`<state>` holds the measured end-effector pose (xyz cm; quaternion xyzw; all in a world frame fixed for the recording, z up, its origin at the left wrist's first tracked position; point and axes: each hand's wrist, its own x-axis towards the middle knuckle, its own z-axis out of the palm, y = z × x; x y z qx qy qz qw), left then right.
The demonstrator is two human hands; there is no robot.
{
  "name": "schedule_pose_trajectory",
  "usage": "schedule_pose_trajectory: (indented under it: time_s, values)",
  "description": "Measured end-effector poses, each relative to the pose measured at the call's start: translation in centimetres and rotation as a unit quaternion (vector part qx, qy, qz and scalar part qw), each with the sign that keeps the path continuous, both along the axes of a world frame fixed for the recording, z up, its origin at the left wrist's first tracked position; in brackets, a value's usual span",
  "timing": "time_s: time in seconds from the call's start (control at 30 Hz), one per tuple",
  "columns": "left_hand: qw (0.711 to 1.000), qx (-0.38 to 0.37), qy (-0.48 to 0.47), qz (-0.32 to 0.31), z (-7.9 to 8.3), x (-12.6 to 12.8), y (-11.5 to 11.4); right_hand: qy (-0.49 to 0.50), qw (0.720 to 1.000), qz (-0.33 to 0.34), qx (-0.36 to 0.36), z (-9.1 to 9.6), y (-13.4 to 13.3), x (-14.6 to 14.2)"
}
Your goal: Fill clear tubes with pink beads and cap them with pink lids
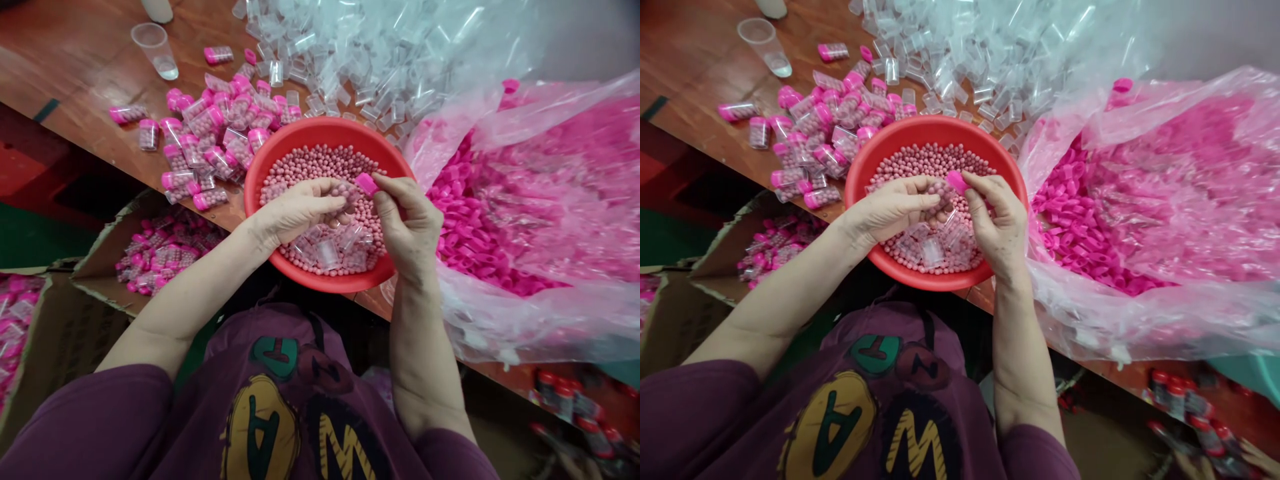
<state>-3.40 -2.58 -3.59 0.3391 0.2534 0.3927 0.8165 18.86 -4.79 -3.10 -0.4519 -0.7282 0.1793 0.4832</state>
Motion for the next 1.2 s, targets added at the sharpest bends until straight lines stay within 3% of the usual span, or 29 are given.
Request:
schedule_pose_trajectory:
  time_s: [0.23,0.47,0.67,0.9,1.07,1.2]
  values:
    - [1.0,-0.006,0.01,-0.016,0.2,-0.2,-0.1,-0.09,0.994,0.058,0.0,2.1,0.6,1.4]
    - [0.998,-0.043,0.034,-0.018,1.2,-0.1,-0.5,-0.163,0.984,0.031,-0.057,3.0,0.8,3.2]
    - [0.999,-0.052,0.015,-0.007,0.9,0.1,-0.2,-0.09,0.993,-0.065,-0.027,1.9,0.2,1.7]
    - [0.999,-0.019,0.026,0.023,0.6,0.4,-0.2,-0.011,0.998,-0.017,-0.054,0.7,-0.6,-2.5]
    - [0.996,-0.001,0.073,0.058,1.4,0.8,-0.6,-0.084,0.995,-0.033,-0.03,0.7,-0.8,-2.3]
    - [0.991,0.029,0.12,0.054,2.0,1.0,-0.8,-0.134,0.991,0.002,-0.012,0.3,-1.1,-1.2]
